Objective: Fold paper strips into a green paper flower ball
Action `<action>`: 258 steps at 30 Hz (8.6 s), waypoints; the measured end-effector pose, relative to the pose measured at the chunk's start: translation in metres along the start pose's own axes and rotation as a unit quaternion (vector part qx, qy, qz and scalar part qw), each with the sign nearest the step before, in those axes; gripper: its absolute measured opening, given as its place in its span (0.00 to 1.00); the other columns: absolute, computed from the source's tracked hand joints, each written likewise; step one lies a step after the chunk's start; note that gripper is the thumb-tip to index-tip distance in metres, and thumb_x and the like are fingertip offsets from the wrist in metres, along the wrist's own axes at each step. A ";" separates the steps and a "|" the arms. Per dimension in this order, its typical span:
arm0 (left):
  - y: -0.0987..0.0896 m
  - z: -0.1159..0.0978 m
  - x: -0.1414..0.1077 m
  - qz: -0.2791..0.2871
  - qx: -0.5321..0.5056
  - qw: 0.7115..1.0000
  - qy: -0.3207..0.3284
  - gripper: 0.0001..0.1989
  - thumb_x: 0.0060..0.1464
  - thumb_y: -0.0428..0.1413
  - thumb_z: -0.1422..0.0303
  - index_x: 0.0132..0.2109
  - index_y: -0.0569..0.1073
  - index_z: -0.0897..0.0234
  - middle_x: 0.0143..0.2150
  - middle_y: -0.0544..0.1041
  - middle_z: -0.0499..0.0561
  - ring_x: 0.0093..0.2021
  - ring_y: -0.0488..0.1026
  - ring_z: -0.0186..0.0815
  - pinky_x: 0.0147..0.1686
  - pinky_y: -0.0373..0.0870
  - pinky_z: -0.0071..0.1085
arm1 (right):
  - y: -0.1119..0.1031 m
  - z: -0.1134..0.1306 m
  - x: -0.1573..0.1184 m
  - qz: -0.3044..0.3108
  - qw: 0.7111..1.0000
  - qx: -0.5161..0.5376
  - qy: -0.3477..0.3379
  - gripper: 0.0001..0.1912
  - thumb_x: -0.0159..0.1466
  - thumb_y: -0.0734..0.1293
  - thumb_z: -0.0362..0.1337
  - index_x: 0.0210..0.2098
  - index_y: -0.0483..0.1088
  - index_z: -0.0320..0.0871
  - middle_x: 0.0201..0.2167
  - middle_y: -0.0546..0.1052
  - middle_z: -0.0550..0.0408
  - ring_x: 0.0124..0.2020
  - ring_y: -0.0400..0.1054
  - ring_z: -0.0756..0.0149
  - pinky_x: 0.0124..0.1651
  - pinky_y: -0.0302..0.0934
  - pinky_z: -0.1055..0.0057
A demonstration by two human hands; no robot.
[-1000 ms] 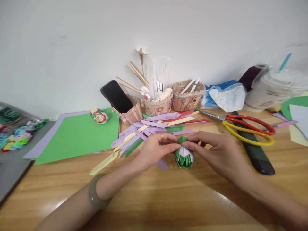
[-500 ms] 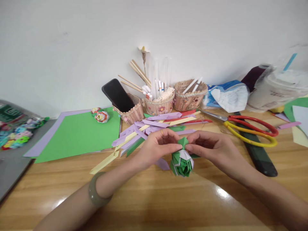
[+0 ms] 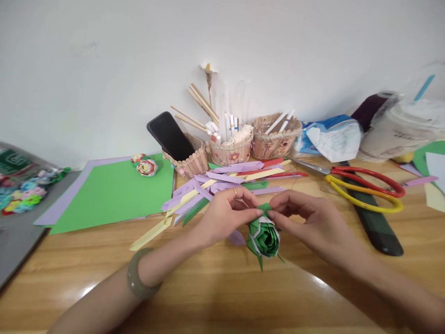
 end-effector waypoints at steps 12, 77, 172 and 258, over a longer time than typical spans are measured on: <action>0.000 -0.002 -0.003 -0.015 0.056 0.998 0.027 0.05 0.44 0.58 0.71 0.27 0.67 0.66 0.23 0.70 0.45 0.24 0.67 0.26 0.26 0.64 0.24 | 0.000 0.005 -0.005 -0.032 0.983 -0.146 -0.102 0.04 0.59 0.62 0.30 0.31 0.68 0.44 0.22 0.73 0.59 0.22 0.66 0.72 0.26 0.62 0.76; 0.002 -0.009 -0.008 -0.033 0.268 0.948 0.171 0.14 0.42 0.56 0.75 0.38 0.62 0.62 0.38 0.61 0.50 0.41 0.63 0.35 0.41 0.61 0.33 | 0.000 -0.003 0.005 0.030 0.999 -0.012 0.000 0.15 0.62 0.59 0.42 0.21 0.61 0.43 0.17 0.59 0.62 0.20 0.53 0.72 0.22 0.47 0.75; -0.001 0.001 0.000 -0.029 0.018 0.999 0.038 0.07 0.39 0.57 0.76 0.25 0.65 0.65 0.24 0.66 0.44 0.27 0.64 0.27 0.27 0.61 0.26 | -0.001 0.004 -0.001 -0.004 0.994 -0.098 -0.050 0.06 0.59 0.62 0.34 0.27 0.68 0.42 0.22 0.72 0.56 0.24 0.65 0.69 0.27 0.60 0.73; 0.000 -0.005 -0.003 0.099 -0.258 0.959 -0.063 0.29 0.36 0.65 0.68 0.46 0.63 0.60 0.39 0.74 0.51 0.32 0.73 0.34 0.27 0.69 0.27 | -0.018 -0.011 0.009 -0.051 0.997 0.058 0.016 0.09 0.58 0.64 0.41 0.26 0.67 0.42 0.22 0.67 0.59 0.23 0.58 0.72 0.24 0.54 0.75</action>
Point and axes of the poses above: each hand's wrist, its own x-axis towards the middle knuckle, its own y-axis out of the palm, z = x × y, the point moved 3 cm from there along x, towards the middle knuckle
